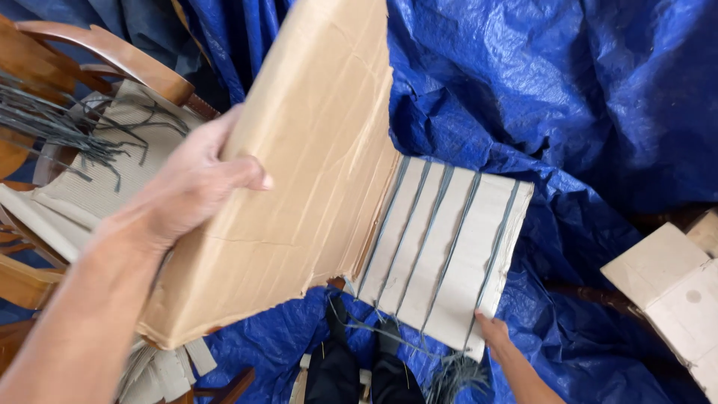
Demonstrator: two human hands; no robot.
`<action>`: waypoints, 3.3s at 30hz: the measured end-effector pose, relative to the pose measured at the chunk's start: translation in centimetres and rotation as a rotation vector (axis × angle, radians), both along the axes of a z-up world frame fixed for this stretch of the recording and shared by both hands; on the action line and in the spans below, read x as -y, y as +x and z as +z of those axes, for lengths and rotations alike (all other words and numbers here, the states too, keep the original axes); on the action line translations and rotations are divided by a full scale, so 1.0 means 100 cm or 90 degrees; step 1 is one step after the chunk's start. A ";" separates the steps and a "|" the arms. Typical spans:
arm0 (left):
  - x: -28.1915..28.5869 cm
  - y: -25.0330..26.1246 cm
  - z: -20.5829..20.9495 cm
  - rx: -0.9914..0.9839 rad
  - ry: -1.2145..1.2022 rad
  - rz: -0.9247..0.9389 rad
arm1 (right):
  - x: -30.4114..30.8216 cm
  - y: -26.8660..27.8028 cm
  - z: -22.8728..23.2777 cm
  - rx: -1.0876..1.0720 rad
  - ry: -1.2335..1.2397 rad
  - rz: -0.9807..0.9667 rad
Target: Wrapping and securing wooden chairs with cardboard and plastic strapping.
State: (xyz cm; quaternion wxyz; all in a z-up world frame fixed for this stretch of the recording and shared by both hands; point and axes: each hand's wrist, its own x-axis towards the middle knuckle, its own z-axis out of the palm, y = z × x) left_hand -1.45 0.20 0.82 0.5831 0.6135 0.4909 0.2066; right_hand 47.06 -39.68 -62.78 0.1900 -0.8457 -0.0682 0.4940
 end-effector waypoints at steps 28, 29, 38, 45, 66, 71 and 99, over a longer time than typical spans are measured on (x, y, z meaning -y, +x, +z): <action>0.064 0.004 0.002 0.003 -0.059 0.221 | -0.093 0.086 0.100 0.153 0.065 0.110; 0.065 0.007 0.002 0.001 -0.058 0.221 | -0.095 0.084 0.100 0.151 0.066 0.110; 0.072 0.039 -0.002 0.084 -0.017 0.178 | -0.098 -0.019 0.086 0.556 0.129 0.316; 0.082 0.069 -0.007 0.131 0.034 0.151 | -0.157 -0.189 0.279 0.156 0.329 0.276; 0.110 0.070 -0.086 0.577 -0.020 0.183 | -0.263 -0.310 0.494 -0.255 0.819 0.282; 0.115 0.069 -0.093 0.561 -0.049 0.209 | -0.260 -0.296 0.411 -0.402 0.660 0.107; 0.132 0.069 -0.144 0.603 -0.176 0.330 | -0.235 -0.289 0.396 -0.290 0.537 0.086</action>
